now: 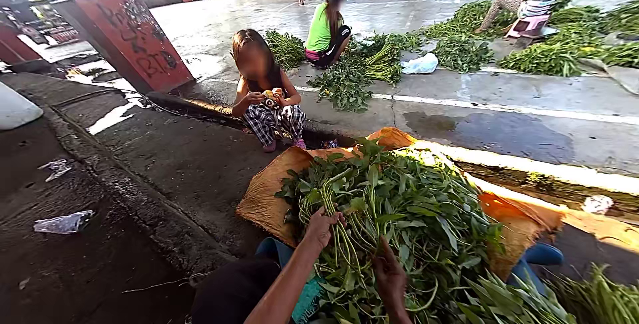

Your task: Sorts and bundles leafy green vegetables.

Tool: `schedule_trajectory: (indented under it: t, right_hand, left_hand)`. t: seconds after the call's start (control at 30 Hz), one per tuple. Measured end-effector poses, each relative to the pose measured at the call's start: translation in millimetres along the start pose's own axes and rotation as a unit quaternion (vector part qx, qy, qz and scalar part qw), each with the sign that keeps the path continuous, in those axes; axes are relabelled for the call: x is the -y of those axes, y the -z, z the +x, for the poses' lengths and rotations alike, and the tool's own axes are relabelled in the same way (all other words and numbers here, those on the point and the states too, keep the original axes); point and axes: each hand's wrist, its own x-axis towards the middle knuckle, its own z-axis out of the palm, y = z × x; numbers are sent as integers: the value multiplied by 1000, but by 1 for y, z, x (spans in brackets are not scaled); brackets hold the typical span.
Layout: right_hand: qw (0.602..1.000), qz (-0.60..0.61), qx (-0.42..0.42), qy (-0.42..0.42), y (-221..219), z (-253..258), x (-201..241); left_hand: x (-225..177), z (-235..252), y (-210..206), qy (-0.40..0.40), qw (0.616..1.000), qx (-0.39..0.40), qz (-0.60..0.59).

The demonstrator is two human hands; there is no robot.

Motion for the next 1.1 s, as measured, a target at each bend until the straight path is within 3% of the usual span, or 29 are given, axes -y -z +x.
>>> schedule_trajectory:
  t: [0.2,0.53,0.7,0.9,1.1]
  right_hand:
    - [991,-90,-6,100,-15,-3,5]
    - [975,-189,10,119,-19,-5,14]
    - [983,-169,32,59,-18,-5,20]
    - [987,-136,79,-28,-13,0,33]
    - [976,-133,175,-6,-18,-4,44]
  left_hand:
    - [-4,-9,-2,-32,995,-77,59]
    - [-2,-8,-3,-50,991,-104,72]
    - [-10,-5,3,-70,990,-114,45]
    - [-4,-7,1,-59,993,-64,82]
    - [2,2,4,23,996,7,88]
